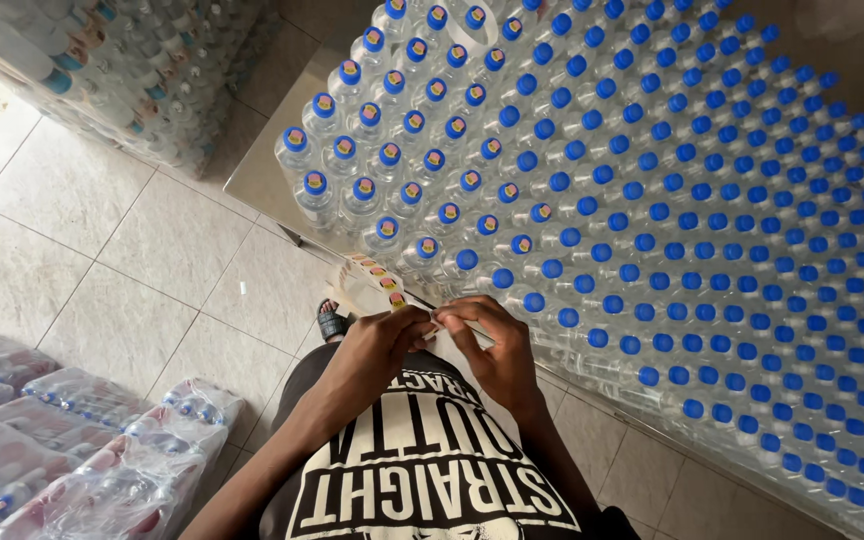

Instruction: The person stands at a table covered with rows of water bottles and applies small round stickers to the blue caps. They peel stickers from a sheet and press them onto the bottle tops one by one, moving systematically across the table.

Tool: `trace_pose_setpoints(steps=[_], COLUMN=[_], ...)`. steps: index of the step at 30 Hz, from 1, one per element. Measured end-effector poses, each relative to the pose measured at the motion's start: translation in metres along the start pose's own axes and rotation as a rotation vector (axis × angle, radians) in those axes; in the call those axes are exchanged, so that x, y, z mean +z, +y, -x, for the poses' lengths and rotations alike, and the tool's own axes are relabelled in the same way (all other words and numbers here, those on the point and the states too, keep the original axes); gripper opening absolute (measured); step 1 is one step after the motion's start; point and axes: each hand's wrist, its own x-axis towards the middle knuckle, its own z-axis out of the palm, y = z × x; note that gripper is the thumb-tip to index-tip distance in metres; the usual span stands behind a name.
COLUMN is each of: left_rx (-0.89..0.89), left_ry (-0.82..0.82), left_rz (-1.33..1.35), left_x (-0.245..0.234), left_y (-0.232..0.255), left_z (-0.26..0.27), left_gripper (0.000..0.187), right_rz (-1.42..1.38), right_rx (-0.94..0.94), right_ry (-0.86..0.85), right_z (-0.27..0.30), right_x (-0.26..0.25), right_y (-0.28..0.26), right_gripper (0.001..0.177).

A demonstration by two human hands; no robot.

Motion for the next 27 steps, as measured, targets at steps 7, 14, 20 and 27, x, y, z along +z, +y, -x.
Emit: trace_pose_setpoints(steps=[7,14,20,27], left_rx=[-0.016,-0.043,-0.091,-0.179], left_ry=[-0.048,-0.083,-0.063,0.014], left_rz=[-0.006,-0.028,0.016,0.103], left_x=[0.011,0.024,0.020,0.014], left_y=[0.001,-0.006,0.001,0.008], left_z=[-0.008,-0.012,-0.014,-0.014], left_gripper=[0.018,0.018,0.019,0.018], right_rz=[-0.014,-0.103,0.120,0.375], right_rx=[-0.036,0.131,0.149,0.030], right_ry=[-0.048,-0.034,0.152,0.215], right_z=[0.007,0.011,0.001,0.003], right_x=[-0.016,-0.027,-0.051,-0.058], right_y=[0.015,0.036,0.076,0.119], right_gripper=[0.015,0.010,0.014,0.011])
